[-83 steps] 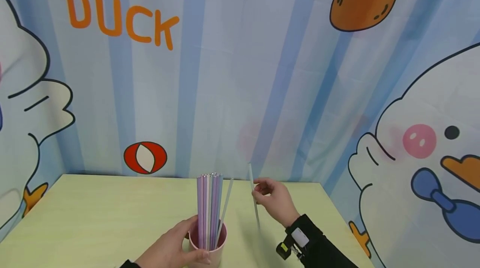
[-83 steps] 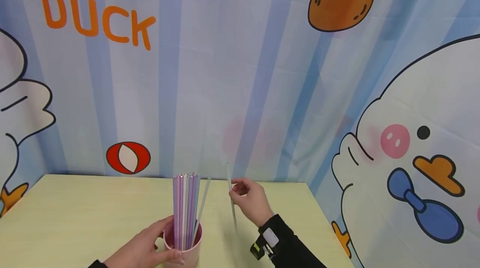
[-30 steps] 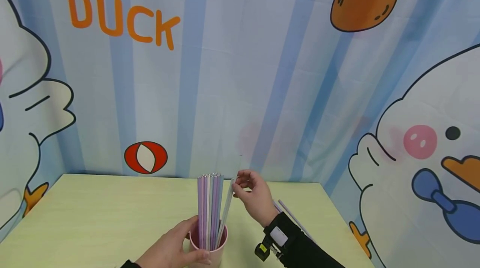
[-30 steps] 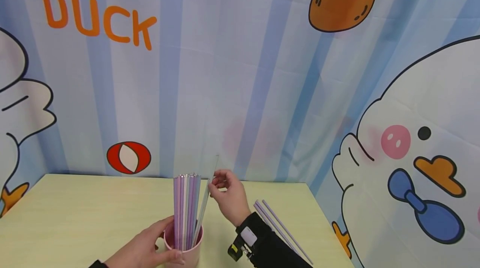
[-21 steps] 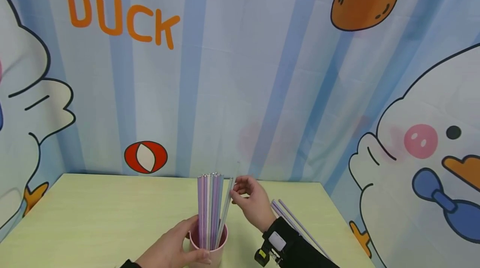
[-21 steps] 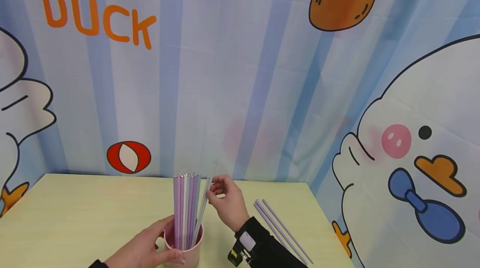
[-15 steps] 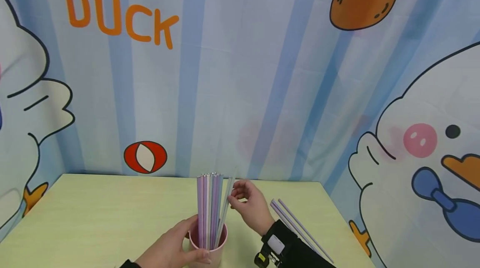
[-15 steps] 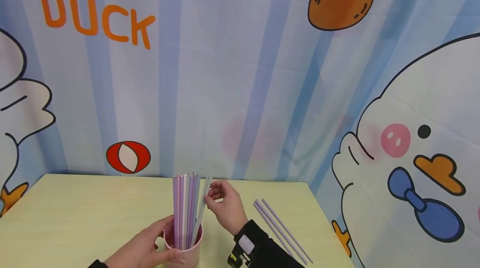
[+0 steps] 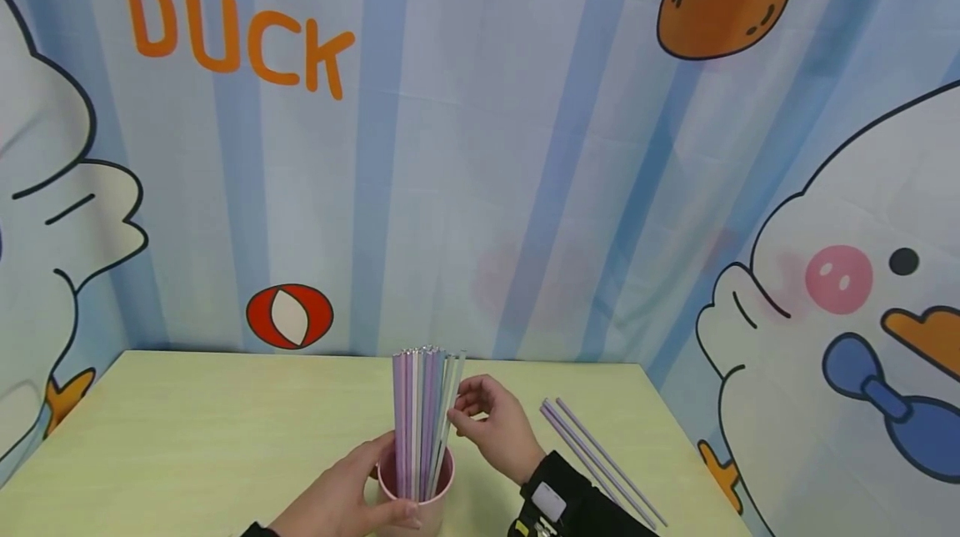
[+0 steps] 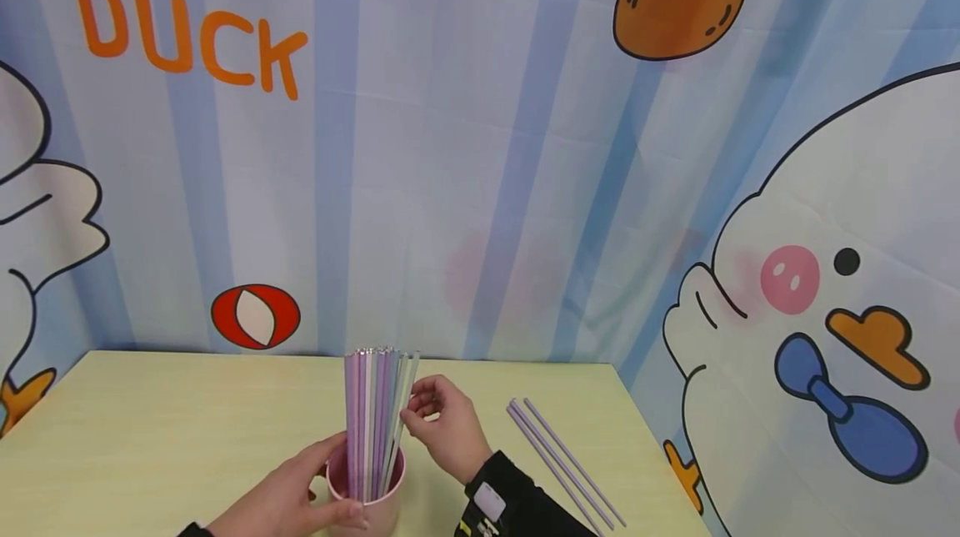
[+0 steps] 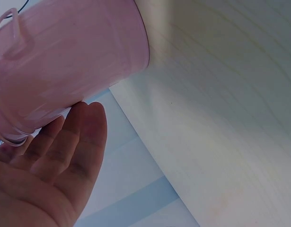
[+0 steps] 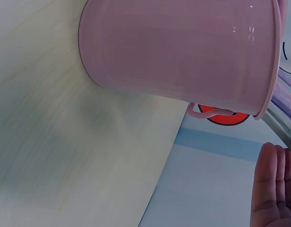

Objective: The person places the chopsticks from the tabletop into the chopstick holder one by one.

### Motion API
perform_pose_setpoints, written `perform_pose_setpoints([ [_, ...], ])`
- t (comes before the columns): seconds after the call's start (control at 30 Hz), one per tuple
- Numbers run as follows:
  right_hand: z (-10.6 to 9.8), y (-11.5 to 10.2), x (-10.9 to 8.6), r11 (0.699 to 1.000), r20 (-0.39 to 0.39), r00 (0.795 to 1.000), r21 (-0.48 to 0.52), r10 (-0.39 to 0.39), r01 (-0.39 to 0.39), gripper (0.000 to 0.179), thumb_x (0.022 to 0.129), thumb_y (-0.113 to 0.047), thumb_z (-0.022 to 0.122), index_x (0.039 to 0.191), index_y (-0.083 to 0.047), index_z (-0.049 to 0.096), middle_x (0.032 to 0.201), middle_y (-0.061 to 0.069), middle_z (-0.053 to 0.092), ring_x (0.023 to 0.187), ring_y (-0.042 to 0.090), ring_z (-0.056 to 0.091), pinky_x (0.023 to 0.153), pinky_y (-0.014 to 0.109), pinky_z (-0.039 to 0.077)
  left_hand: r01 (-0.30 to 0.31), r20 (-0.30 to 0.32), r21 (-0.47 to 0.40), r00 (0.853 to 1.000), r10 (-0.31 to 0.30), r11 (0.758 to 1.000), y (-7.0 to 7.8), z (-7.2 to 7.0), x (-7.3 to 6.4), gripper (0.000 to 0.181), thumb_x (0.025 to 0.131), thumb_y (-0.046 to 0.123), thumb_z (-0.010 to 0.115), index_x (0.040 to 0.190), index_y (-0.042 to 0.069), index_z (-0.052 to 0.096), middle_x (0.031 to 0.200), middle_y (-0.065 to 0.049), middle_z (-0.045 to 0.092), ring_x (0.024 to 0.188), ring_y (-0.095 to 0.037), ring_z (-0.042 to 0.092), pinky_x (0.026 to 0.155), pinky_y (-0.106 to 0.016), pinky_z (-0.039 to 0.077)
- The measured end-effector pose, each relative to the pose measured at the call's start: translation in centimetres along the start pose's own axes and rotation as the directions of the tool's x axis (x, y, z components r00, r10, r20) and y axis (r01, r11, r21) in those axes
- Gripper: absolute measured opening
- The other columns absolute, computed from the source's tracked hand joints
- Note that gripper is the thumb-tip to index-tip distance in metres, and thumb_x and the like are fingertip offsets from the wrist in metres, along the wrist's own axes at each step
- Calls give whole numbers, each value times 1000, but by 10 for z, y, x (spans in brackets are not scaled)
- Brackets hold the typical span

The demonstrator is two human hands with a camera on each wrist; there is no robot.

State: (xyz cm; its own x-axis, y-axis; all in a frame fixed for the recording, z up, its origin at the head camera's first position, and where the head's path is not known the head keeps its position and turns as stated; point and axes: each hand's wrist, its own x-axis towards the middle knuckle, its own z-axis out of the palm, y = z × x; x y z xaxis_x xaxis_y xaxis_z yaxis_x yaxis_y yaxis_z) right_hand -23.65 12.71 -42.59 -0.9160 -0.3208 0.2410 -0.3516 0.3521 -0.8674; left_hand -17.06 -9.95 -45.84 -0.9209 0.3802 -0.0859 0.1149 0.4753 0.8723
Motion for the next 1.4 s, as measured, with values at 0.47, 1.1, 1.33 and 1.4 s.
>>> perform_pose_setpoints([
  [0.47,-15,13,-7,997,30,999,-70,-12,14,27,91,-13,69,114,-3,60,93,8,65,83,20,65,69,31,59,-9,-5,2,1000,9,1000,-2,1,0,101,71,60,75,152,17,33,140,-10,49,120,-30,50,98,-70,35],
  [1.1,-98,96,-19,825,-106,994,-559,25,-80,16,89,-3,68,104,-3,71,89,3,64,78,16,58,68,37,52,-2,-13,32,1000,3,999,-1,0,-2,102,71,63,73,153,18,33,138,-11,48,117,-30,50,96,-71,36],
  [1.33,-111,116,-24,721,-103,994,-685,47,-105,14,84,-2,72,98,-1,74,81,4,64,71,17,59,64,36,52,2,-8,25,1000,-2,1000,-1,0,-2,102,71,62,73,153,18,32,137,-11,49,116,-30,50,95,-71,37],
  [1.4,-112,120,-26,701,-107,991,-702,74,-128,16,83,-2,72,98,0,75,81,5,64,72,18,60,63,35,53,1,-8,28,1000,-1,1000,-1,0,-2,102,71,62,73,153,19,32,137,-10,49,116,-30,50,95,-71,37],
])
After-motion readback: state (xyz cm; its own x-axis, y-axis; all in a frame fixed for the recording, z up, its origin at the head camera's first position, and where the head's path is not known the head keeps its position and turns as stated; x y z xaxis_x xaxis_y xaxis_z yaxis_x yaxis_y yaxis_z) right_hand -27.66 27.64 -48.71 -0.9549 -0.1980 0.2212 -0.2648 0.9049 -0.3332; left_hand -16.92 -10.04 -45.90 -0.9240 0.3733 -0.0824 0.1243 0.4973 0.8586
